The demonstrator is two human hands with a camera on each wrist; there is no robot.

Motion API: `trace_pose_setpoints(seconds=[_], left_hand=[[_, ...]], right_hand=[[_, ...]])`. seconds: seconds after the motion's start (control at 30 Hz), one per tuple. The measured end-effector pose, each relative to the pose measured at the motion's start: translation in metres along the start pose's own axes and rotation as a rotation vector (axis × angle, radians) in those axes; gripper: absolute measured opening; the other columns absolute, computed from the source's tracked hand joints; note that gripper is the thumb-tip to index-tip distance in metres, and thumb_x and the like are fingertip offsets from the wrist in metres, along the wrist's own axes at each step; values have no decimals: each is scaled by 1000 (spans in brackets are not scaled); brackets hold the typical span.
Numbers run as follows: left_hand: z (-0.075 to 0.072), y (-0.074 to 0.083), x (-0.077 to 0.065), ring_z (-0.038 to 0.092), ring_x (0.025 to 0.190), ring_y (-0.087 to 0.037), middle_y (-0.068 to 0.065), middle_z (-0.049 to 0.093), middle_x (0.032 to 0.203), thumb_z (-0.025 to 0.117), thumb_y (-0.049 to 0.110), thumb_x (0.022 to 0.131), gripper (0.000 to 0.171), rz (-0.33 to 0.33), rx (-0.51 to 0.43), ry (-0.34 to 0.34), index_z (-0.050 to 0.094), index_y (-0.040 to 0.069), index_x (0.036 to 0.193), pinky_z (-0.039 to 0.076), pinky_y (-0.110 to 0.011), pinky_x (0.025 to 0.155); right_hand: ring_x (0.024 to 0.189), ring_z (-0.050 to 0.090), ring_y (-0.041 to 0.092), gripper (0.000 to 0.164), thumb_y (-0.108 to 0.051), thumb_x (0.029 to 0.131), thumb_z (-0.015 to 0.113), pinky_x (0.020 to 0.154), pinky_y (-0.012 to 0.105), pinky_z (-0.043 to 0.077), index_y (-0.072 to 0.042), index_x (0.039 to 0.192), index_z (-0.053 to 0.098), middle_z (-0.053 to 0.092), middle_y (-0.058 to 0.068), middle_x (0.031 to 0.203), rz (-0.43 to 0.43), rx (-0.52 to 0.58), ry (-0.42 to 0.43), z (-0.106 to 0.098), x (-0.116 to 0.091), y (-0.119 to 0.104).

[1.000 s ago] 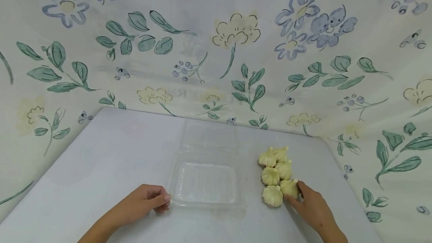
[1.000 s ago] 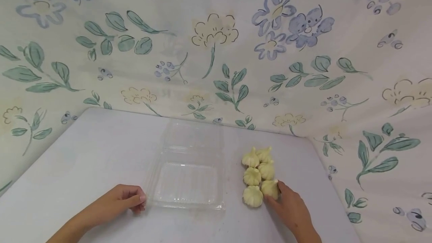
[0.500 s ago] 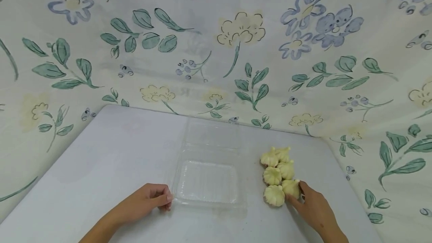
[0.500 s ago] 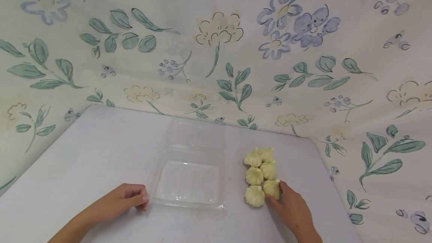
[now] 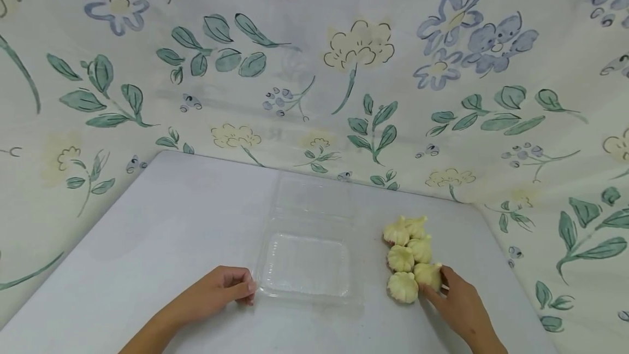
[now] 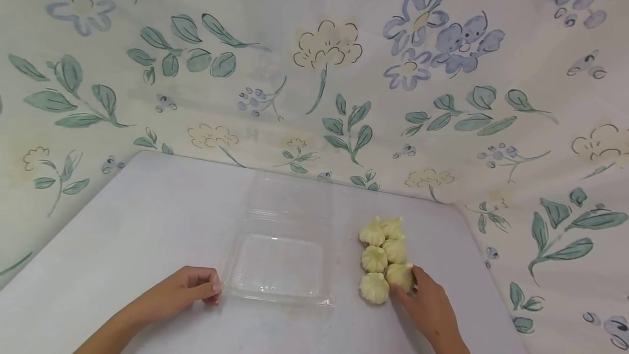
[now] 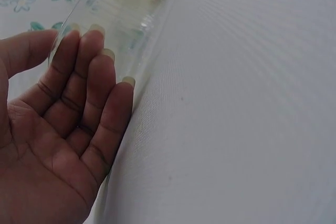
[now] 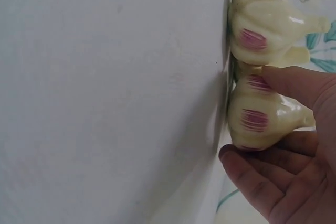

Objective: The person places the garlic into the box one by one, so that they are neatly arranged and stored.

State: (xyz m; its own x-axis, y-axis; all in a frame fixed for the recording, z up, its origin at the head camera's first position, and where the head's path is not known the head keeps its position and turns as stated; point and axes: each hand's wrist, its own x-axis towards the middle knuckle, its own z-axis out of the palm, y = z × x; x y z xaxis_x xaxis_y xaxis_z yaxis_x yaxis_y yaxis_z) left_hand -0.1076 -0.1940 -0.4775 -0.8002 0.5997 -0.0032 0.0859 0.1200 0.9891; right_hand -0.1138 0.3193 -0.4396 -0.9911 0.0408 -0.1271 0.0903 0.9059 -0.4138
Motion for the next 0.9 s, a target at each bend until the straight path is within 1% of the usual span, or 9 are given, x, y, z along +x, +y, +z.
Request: trace_pose_setpoints(seconds=[0.13,0.23,0.47,0.73,0.9], left_hand=[[1,1,0,70,89,-23,-5,71,92,57,17,109,25,-2,2,5,66,4,90,54,-28,81],[1,2,-1,70,89,-23,-4,71,92,57,18,109,24,-2,9,9,66,4,91,54,-28,81],[2,2,-1,71,90,-23,-5,71,92,58,17,109,25,9,-7,12,64,2,90,56,-28,84],[3,0,-1,70,89,-22,-6,70,92,57,16,109,27,32,-20,18,61,0,87,56,-28,87],[2,1,-1,70,89,-23,-5,71,91,58,17,108,25,24,-6,12,65,3,89,55,-28,84]], right_hand=[[116,65,49,83,-47,99,72,91,51,58,18,142,44,57,41,133,-21,4,37,-4,-2,-3],[115,65,49,81,-45,99,72,91,52,57,18,142,43,57,41,134,-38,-3,60,-9,-4,-7],[121,61,52,84,-52,99,70,94,58,54,16,142,45,54,41,138,-64,-8,97,-21,-8,-20],[122,60,53,87,-58,97,68,98,64,50,13,143,47,58,38,136,-106,-15,163,-26,-11,-40],[123,60,52,81,-53,98,70,98,63,50,12,142,49,59,36,135,-159,18,206,-28,-14,-58]])
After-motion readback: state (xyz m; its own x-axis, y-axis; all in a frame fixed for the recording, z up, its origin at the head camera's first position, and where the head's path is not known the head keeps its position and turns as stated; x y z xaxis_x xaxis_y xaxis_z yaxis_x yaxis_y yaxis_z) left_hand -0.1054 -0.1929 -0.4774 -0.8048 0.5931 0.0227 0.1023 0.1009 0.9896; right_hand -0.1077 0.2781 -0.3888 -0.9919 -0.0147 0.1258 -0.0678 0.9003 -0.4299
